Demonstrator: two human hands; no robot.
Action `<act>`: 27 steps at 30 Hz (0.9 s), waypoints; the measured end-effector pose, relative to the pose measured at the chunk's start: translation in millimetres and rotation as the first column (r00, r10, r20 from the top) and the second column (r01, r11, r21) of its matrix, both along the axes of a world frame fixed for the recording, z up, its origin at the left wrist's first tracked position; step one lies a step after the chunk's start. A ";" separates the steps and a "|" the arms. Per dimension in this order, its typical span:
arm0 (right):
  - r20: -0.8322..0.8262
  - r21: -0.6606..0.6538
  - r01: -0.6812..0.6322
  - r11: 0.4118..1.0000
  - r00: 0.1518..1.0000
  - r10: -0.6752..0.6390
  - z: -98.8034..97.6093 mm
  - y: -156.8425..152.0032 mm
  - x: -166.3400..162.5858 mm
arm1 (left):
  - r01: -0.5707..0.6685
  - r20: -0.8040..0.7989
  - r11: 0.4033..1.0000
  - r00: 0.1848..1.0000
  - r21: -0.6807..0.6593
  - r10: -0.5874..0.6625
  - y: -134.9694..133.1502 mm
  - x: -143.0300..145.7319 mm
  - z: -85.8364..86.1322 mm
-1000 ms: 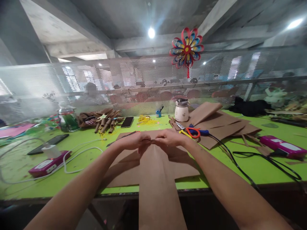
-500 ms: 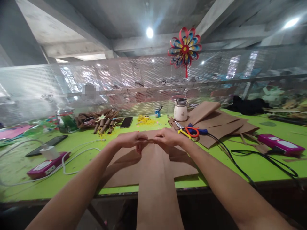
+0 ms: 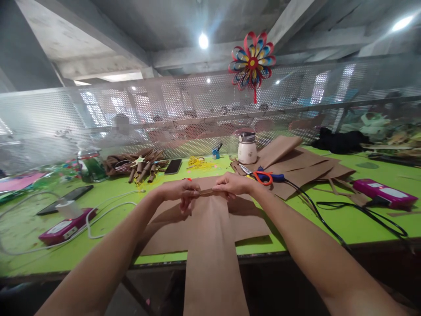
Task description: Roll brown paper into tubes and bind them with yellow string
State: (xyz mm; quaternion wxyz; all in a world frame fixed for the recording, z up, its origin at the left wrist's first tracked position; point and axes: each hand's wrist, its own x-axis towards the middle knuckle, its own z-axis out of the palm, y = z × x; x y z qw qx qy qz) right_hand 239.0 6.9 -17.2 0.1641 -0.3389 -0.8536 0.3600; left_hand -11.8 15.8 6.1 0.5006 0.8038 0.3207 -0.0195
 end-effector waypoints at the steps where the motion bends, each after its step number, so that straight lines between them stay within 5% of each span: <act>1: -0.019 -0.023 -0.003 1.000 1.000 0.002 0.0 0.1 0.3 | -0.002 0.005 1.000 1.000 0.004 0.002 0.3 0.0 -0.1; 11: -0.189 -0.164 0.018 0.986 0.981 -0.049 -0.6 2.4 2.8 | -0.107 0.112 0.981 0.990 0.163 0.089 11.5 -7.8 -8.6; 15: -0.586 -0.266 0.105 0.958 0.772 -0.248 6.8 -1.4 -1.1 | -0.110 0.278 0.993 0.956 0.047 0.093 -0.2 -6.0 3.3; 17: -0.698 -0.297 0.035 0.954 0.674 -0.242 13.5 -10.5 -5.0 | -0.086 0.376 0.996 0.923 -0.013 0.084 -9.2 -2.4 9.3; 22: -0.605 -0.274 -0.250 0.929 0.796 0.035 26.6 -41.0 -14.0 | 0.013 0.380 0.994 0.925 -0.107 0.028 -29.4 13.8 11.2; 27: -0.540 -0.173 -0.233 0.957 0.835 0.106 29.4 -43.4 -12.3 | 0.017 0.390 0.989 0.920 -0.147 0.042 -31.1 26.4 -4.2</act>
